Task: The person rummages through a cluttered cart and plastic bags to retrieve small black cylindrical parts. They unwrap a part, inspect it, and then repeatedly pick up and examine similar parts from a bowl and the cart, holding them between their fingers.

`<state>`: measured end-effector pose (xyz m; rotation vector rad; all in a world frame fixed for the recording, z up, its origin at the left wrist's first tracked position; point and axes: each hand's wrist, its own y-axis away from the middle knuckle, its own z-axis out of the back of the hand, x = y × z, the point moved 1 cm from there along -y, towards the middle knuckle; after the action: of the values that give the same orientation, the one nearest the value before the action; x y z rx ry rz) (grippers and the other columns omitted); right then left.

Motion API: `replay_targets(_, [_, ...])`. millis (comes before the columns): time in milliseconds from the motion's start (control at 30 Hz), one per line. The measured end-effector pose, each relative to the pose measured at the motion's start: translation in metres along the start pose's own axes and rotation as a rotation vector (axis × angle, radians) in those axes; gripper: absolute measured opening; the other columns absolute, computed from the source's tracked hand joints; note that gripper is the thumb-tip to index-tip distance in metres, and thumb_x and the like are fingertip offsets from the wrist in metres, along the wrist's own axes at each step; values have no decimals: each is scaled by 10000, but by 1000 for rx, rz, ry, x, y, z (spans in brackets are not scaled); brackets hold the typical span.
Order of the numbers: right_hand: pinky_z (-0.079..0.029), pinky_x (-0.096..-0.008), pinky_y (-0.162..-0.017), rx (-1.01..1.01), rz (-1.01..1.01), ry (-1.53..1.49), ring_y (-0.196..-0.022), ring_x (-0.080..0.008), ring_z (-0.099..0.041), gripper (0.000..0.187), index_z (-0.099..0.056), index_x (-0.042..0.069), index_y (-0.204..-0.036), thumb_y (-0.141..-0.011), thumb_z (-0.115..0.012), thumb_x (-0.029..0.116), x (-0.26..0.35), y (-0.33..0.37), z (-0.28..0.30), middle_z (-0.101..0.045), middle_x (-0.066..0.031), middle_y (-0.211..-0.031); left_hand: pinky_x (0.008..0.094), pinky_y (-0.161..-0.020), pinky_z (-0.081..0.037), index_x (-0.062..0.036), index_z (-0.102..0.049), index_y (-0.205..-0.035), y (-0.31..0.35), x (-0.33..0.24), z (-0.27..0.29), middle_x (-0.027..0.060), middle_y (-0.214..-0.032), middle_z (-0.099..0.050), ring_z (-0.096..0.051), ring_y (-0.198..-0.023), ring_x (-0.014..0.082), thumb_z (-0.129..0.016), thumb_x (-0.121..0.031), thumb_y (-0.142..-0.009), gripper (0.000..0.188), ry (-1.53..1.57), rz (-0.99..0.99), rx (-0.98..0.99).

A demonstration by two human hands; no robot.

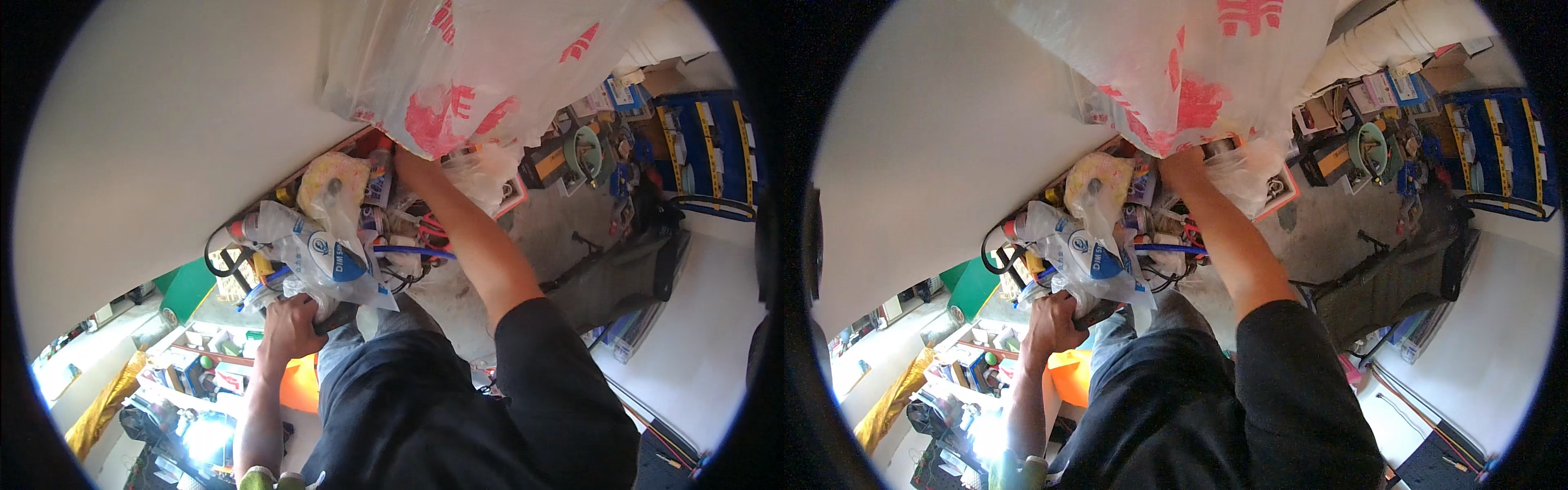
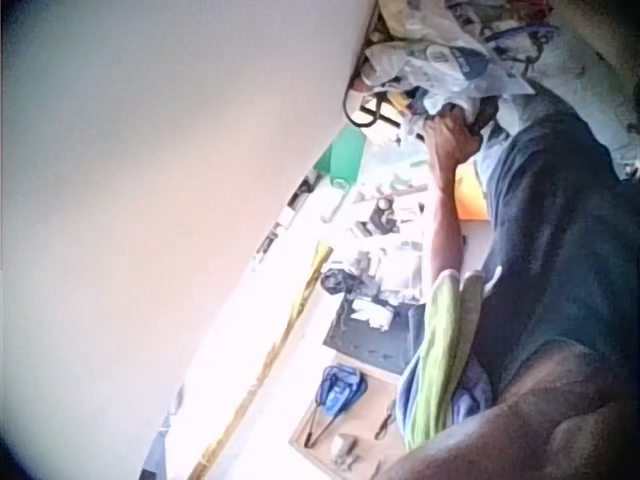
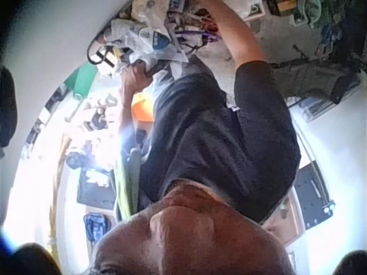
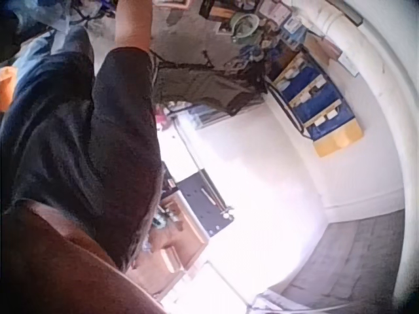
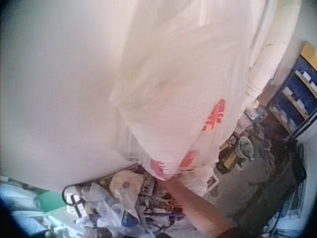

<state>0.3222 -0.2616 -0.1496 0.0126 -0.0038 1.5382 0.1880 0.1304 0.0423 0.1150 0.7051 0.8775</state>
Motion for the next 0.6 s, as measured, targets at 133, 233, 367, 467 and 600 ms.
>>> replay_targets(133, [-573,-579,-931,217,-133,-81,-1069,-471,-721,332,-689,87,-1265,-966,-554,143,12,2,-10,-714,-198,-1255,501,-689,-579,-48,-706,-774,-2,2,0,139,-841,-695,-719,-770,397,-827,-213,-596,272,21,12,6])
replay_targets(233, [-585,-542,-915,227,-164,-138,-1048,-456,-726,328,-681,96,-1242,-921,-614,101,39,30,35,-695,-173,-1261,491,-695,-582,-56,-711,-779,3,5,-2,132,-838,-692,-722,-779,387,-826,-218,-601,267,20,11,0])
replay_targets(367, [-599,-474,-892,-45,-36,-554,-1052,-401,-723,442,-646,78,-1199,-781,-728,-43,23,95,65,-651,-161,-1245,489,-706,-572,-39,-699,-757,2,2,1,153,-825,-678,-713,-783,394,-818,-230,-611,269,37,11,-1])
replay_targets(467, [-585,-453,-943,-117,-39,-825,-1120,-361,-694,495,-611,77,-1179,-752,-793,-95,21,134,80,-641,-142,-1231,493,-722,-566,-26,-687,-745,-2,1,6,164,-836,-677,-709,-799,397,-812,-240,-611,282,45,13,17])
replay_targets(600, [-575,-367,-956,-184,-206,-1202,-1142,-249,-671,495,-616,86,-1172,-778,-784,-163,26,136,109,-635,-78,-1215,488,-720,-585,-47,-739,-810,-6,0,12,150,-873,-712,-736,-814,379,-821,-215,-610,274,28,18,42])
